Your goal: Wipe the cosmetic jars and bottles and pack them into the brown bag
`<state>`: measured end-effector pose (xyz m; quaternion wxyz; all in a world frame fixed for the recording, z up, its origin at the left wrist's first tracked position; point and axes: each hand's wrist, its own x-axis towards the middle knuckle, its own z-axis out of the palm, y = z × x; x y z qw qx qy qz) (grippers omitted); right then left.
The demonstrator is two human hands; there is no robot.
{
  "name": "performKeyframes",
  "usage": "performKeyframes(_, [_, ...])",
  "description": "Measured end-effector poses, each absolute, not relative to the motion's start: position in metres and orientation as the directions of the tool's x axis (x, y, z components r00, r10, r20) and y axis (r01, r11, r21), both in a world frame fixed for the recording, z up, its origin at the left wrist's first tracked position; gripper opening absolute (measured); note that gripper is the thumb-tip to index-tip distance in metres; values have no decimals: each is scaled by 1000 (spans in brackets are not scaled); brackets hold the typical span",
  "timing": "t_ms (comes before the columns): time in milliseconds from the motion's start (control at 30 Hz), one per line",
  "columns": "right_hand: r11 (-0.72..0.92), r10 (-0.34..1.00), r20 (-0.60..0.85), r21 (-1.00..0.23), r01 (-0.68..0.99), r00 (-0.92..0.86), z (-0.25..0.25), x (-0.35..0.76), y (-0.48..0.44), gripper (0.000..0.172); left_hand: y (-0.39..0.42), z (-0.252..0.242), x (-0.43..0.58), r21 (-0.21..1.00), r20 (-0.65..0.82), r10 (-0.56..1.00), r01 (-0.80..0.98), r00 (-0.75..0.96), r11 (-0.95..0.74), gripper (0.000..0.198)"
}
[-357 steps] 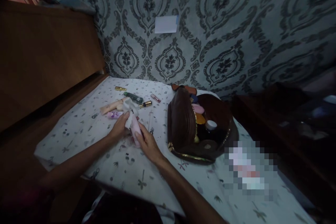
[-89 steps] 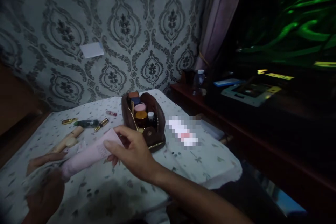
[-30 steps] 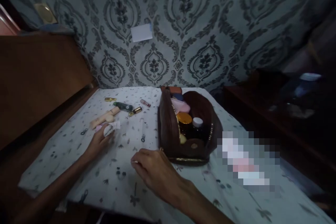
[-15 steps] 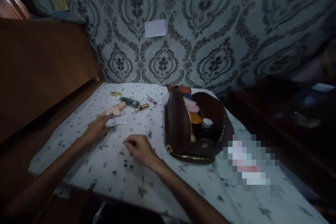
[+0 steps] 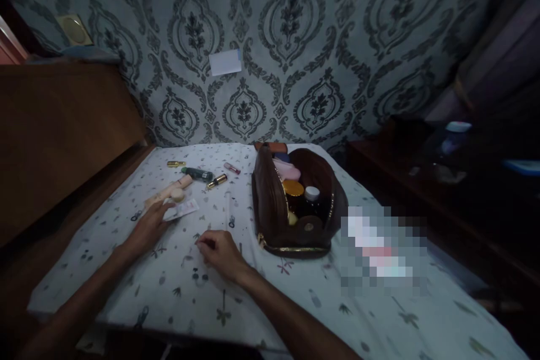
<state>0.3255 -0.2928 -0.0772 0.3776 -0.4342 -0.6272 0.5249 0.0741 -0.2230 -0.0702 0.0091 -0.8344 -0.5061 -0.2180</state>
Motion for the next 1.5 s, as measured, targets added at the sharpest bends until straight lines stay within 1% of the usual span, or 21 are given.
performKeyframes(133, [59,946,15,-990,129,-323,-77,325,-293,13,-211,-52,97,197,377,849,864,370,-464,48])
performKeyframes(300, [52,954,15,-992,114,-299,-80,326,-294,14,-191,-44,151,177,340,818,822,465,-541,48])
performKeyframes(433, [74,960,44,-992,101,-276,-82,327,-292,15,-174,-38,184,39,222,815,831,535,-555,46])
performKeyframes(567, [67,961,36,-992,108,-273,-81,327,-294,16,-140,-32,187,-44,165,839,854,518,-519,48])
performKeyframes(667, [34,958,2,-994,106,-288,-78,328,-295,14,-110,-33,180,-96,78,843,846,532,-525,57])
performKeyframes(767, [30,957,0,-995,100,-289,-78,329,-294,14,-87,-36,177,-137,2,828,820,561,-556,64])
performKeyframes(867, [55,963,27,-993,100,-266,-82,329,-292,14,-74,-34,181,-175,-24,809,794,587,-582,59])
performKeyframes(933, [63,966,37,-993,95,-257,-84,329,-292,13,-70,-30,185,-195,-29,798,779,603,-596,51])
performKeyframes(1033, [35,969,18,-997,65,-248,-85,329,-291,12,-66,-25,191,-211,-35,774,752,633,-625,33])
performKeyframes(1100, [-6,969,-15,-999,40,-248,-83,329,-289,11,-66,-21,193,-207,-24,759,740,650,-640,32])
performKeyframes(1167, [-45,968,-46,-999,7,-247,-80,330,-288,12,-66,-14,191,-185,18,762,752,647,-633,36])
performKeyframes(1233, [-53,970,-42,-998,-41,-240,-77,333,-286,16,-66,-1,186,-139,91,780,783,619,-606,34])
performKeyframes(1267, [-44,973,-29,-997,-63,-230,-76,334,-285,18,-66,7,183,-105,134,788,799,601,-592,33])
performKeyframes(1367, [21,982,34,-997,-75,-184,-73,340,-282,24,-70,39,169,12,274,794,823,543,-567,48])
performKeyframes(1400, [50,986,59,-997,-61,-156,-72,342,-281,26,-75,50,165,62,318,787,817,528,-573,50])
performKeyframes(1467, [127,989,128,-992,-15,-70,-72,343,-280,32,-92,65,160,221,410,764,759,497,-613,45])
performKeyframes(1500, [164,986,164,-986,11,-21,-73,343,-280,38,-105,69,159,401,463,757,652,461,-643,42])
